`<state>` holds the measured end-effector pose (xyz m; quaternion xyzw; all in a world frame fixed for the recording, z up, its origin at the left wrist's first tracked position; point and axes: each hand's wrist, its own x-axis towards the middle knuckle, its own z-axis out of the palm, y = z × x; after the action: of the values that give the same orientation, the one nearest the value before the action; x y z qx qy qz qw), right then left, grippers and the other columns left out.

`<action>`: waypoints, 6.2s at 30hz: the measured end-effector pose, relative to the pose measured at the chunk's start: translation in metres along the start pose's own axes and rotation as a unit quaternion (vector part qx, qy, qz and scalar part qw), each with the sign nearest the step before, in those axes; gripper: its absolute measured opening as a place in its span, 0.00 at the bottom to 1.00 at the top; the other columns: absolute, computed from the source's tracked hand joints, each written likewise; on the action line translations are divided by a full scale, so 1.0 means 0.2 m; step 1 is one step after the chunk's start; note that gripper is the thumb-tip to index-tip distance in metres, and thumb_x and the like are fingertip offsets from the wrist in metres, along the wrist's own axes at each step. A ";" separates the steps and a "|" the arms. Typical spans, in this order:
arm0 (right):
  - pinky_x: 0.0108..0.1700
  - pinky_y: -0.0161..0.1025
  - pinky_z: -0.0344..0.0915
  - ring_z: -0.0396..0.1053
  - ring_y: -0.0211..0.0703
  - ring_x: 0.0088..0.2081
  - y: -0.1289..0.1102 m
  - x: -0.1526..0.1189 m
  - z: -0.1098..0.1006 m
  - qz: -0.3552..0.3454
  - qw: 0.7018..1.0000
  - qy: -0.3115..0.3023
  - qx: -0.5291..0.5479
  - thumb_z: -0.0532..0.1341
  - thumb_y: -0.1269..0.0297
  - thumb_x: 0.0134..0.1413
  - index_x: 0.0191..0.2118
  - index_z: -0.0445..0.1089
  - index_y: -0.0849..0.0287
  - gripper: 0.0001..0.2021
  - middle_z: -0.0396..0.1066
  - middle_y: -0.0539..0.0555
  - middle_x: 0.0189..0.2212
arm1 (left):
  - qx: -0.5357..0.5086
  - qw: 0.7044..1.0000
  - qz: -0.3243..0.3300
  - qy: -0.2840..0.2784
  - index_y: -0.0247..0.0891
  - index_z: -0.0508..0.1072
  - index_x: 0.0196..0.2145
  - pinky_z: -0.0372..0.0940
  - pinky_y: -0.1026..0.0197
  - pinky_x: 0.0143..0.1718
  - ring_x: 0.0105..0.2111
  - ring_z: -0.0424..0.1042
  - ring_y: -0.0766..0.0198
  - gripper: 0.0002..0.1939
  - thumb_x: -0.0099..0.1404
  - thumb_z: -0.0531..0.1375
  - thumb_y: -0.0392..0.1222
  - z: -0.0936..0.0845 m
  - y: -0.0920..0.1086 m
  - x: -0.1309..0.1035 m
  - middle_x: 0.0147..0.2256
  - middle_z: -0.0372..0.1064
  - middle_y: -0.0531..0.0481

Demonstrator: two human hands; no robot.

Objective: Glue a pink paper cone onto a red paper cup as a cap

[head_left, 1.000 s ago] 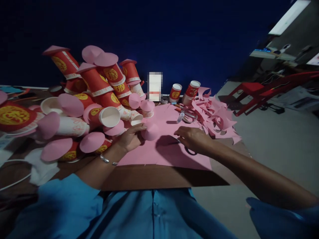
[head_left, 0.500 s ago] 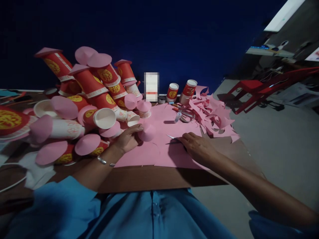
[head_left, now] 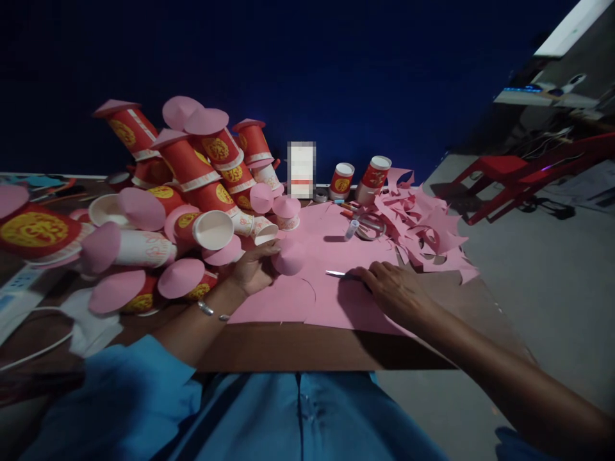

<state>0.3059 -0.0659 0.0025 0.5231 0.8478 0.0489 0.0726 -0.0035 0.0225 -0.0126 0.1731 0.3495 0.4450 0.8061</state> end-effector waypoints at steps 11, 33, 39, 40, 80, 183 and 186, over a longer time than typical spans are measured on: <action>0.36 0.39 0.70 0.76 0.42 0.33 0.09 0.02 -0.01 0.052 0.927 0.106 0.356 0.60 0.70 0.58 0.54 0.75 0.57 0.18 0.81 0.57 0.44 | -0.017 1.000 0.003 -0.014 0.35 0.78 0.31 0.72 0.68 0.32 0.28 0.76 0.68 0.09 0.54 0.66 0.24 -0.03 -0.02 0.01 0.28 0.77 0.53; 0.47 0.42 0.72 0.73 0.45 0.42 -0.18 0.28 0.06 -0.024 0.708 0.034 0.705 0.70 0.40 0.58 0.48 0.77 0.55 0.24 0.76 0.55 0.42 | 0.025 0.995 0.013 -0.093 0.32 0.77 0.28 0.69 0.68 0.29 0.26 0.71 0.68 0.07 0.54 0.72 0.30 -0.03 -0.02 0.02 0.26 0.72 0.51; 0.40 0.40 0.71 0.71 0.43 0.38 -0.14 0.29 0.07 -0.024 0.693 0.022 0.720 0.70 0.41 0.58 0.49 0.80 0.54 0.23 0.73 0.52 0.36 | 0.062 0.991 0.002 -0.117 0.32 0.76 0.28 0.66 0.66 0.27 0.25 0.69 0.67 0.08 0.54 0.72 0.33 -0.04 -0.02 0.02 0.25 0.70 0.51; 0.38 0.39 0.70 0.70 0.42 0.37 -0.14 0.28 0.07 -0.026 0.693 0.019 0.720 0.71 0.42 0.58 0.48 0.80 0.54 0.23 0.72 0.52 0.36 | 0.066 0.990 0.000 -0.121 0.33 0.75 0.28 0.65 0.66 0.27 0.25 0.69 0.67 0.08 0.54 0.72 0.33 -0.04 -0.02 0.02 0.25 0.69 0.51; 0.36 0.35 0.67 0.68 0.37 0.32 -0.15 0.27 0.08 -0.030 0.668 0.023 0.743 0.72 0.50 0.59 0.49 0.83 0.54 0.18 0.74 0.52 0.34 | 0.050 0.990 -0.022 -0.129 0.32 0.73 0.28 0.68 0.70 0.25 0.23 0.71 0.70 0.12 0.52 0.73 0.31 -0.05 -0.02 0.02 0.25 0.69 0.54; 0.34 0.38 0.69 0.75 0.42 0.32 -0.15 0.32 0.19 0.080 0.753 0.141 0.638 0.70 0.53 0.54 0.45 0.73 0.56 0.17 0.78 0.52 0.32 | 0.007 0.995 0.016 -0.093 0.34 0.75 0.30 0.69 0.67 0.31 0.28 0.72 0.69 0.11 0.53 0.74 0.31 -0.05 -0.03 0.03 0.27 0.72 0.54; 0.33 0.38 0.67 0.75 0.43 0.30 -0.12 0.32 0.15 0.083 0.842 0.146 0.512 0.65 0.59 0.58 0.45 0.73 0.56 0.11 0.79 0.52 0.31 | 0.014 0.996 0.035 -0.077 0.34 0.77 0.30 0.72 0.63 0.35 0.30 0.73 0.67 0.13 0.52 0.76 0.33 -0.04 -0.04 0.03 0.28 0.74 0.53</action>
<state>0.2622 -0.0192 -0.0363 0.5413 0.7061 -0.3109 -0.3343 -0.0028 0.0234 -0.0260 0.2304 0.2862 0.4537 0.8118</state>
